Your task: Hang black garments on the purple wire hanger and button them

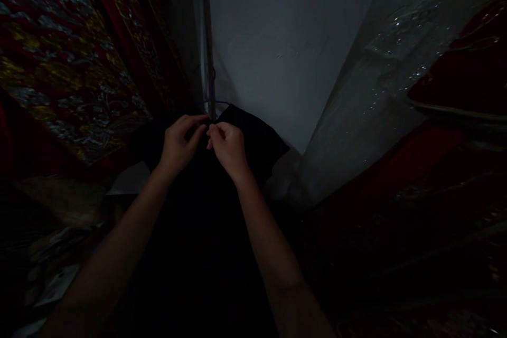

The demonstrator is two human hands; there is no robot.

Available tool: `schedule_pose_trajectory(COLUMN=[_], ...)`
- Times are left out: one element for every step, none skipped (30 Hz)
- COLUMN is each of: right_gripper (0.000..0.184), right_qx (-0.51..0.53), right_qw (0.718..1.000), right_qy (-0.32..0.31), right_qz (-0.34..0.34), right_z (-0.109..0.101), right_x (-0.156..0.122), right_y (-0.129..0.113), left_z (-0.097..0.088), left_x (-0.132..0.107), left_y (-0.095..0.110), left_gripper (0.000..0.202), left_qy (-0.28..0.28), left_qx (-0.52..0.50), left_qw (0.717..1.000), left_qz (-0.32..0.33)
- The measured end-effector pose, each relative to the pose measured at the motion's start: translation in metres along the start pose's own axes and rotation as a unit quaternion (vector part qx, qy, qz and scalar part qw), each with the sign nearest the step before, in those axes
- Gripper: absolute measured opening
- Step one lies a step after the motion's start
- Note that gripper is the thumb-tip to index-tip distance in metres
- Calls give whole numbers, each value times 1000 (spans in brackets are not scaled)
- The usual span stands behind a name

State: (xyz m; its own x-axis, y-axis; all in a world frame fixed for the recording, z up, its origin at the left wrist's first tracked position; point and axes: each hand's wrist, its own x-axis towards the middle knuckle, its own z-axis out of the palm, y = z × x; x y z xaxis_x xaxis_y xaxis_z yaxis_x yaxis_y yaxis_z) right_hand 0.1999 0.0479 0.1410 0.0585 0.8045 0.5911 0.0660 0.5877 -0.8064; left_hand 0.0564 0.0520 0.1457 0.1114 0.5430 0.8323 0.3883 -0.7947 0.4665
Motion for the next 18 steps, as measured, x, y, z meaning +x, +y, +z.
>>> schedule_pose_trajectory(right_gripper=[30,30,30,30,29,29,28,27,26,25,24,24,24,25,26,26,26,26], right_qx=[-11,-24,-40,-60,-83,-105,-124,-135,-135,-123,-100,-70,-36,-3,27,52,74,92], right_qw=[1000,1000,999,997,995,994,992,991,989,987,985,984,982,980,978,977,974,972], right_qy=[5,12,19,26,30,30,23,13,2,-10,-20,-25,-26,-25,-23,-16,-4,11], right_qz=[-8,-16,-25,-33,-36,-29,-11,20,59,99,136,164,184,196,203,208,212,217], right_z=[0,0,1,2,4,6,8,11,13,14,15,16,16,17,17,17,17,17], right_x=[1,1,2,2,1,-1,-4,-9,-15,-24,-33,-44,-56,-68,-79,-90,-100,-109], right_y=[0,3,8,16,26,38,50,62,72,80,86,90,91,90,89,86,83,81], left_z=[1,4,6,8,9,7,4,-1,-9,-19,-30,-41,-52,-61,-68,-72,-73,-71], left_x=[7,11,13,13,12,12,12,13,14,15,16,15,12,6,-4,-16,-32,-49], left_y=[0,0,-2,-3,-4,-6,-7,-9,-12,-15,-20,-26,-32,-38,-43,-48,-51,-52], left_gripper=[16,15,15,15,14,14,13,13,13,14,14,15,16,17,18,18,19,19], left_qy=[-16,-29,-35,-33,-24,-6,23,60,103,150,199,242,270,287,299,306,319,341], left_qx=[27,51,70,84,92,93,86,73,51,19,-26,-87,-162,-242,-314,-370,-402,-414], left_qw=[999,998,996,995,994,995,995,995,993,988,978,961,937,904,862,816,775,742], left_qz=[19,32,41,46,48,46,39,24,2,-25,-58,-99,-149,-206,-265,-321,-369,-403])
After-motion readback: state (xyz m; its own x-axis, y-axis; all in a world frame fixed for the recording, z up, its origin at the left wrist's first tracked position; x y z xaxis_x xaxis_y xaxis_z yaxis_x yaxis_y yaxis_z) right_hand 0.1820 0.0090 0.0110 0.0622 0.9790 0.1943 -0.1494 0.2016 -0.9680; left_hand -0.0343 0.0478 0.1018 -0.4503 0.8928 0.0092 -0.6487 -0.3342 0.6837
